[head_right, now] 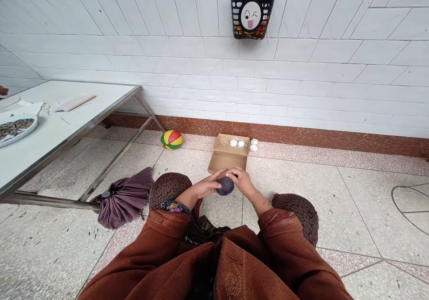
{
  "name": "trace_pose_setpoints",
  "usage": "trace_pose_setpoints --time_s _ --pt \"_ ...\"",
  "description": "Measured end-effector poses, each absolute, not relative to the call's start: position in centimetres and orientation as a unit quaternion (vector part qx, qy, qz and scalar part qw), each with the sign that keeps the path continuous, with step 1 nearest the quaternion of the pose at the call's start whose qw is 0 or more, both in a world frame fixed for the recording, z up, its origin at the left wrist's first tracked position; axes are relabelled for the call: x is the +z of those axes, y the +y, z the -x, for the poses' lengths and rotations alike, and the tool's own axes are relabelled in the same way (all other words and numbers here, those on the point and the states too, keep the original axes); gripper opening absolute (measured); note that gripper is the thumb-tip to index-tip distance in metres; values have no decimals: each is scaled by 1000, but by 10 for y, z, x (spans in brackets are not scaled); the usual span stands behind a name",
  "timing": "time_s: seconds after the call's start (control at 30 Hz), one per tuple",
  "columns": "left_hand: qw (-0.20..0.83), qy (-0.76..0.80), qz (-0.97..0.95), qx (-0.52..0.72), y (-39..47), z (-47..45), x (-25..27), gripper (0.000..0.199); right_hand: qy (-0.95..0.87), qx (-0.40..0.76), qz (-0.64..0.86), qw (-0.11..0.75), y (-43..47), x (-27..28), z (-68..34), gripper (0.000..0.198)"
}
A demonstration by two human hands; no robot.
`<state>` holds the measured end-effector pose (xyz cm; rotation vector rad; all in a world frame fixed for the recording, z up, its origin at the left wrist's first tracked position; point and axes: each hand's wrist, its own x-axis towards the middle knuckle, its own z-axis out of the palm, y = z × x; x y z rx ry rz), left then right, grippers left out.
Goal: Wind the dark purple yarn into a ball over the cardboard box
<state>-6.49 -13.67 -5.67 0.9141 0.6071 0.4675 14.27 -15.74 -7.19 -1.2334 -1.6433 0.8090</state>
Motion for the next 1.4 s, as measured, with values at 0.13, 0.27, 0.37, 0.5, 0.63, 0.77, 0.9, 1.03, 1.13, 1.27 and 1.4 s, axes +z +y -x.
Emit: trace_pose_setpoints --time_s 0.13,0.27,0.37,0.5,0.63,0.77,0.9,1.03,1.13,1.27,1.4 --pt "850 240 -371 286 -135 66 -48 76 -649 320 538 432 -152 -89 -142 34" --pt "806 289 -355 374 -128 63 -52 64 -684 333 516 394 -157 -93 -139 34" --pt "744 372 -388 397 -123 61 -62 59 -740 346 453 356 -165 -85 -136 35" --pt "645 460 -478 380 -121 61 -71 58 -753 373 406 358 -172 -66 -137 35" --pt "663 431 -516 331 -127 60 -69 77 -711 362 439 413 -169 -54 -144 33" --pt "756 300 -513 274 -137 61 -58 90 -666 342 496 439 -159 -63 -149 29" --pt "825 223 -427 294 -142 63 -47 82 -645 346 555 396 -156 -83 -145 29" --pt "810 262 -392 348 -138 63 -50 66 -662 354 549 369 -162 -91 -138 18" --pt "765 325 -394 392 -133 61 -59 62 -690 367 517 350 -169 -84 -137 21" --pt "650 440 -467 407 -126 59 -69 65 -719 421 445 328 -174 -66 -138 30" --pt "577 491 -539 367 -127 58 -72 71 -695 452 424 364 -174 -51 -141 36"
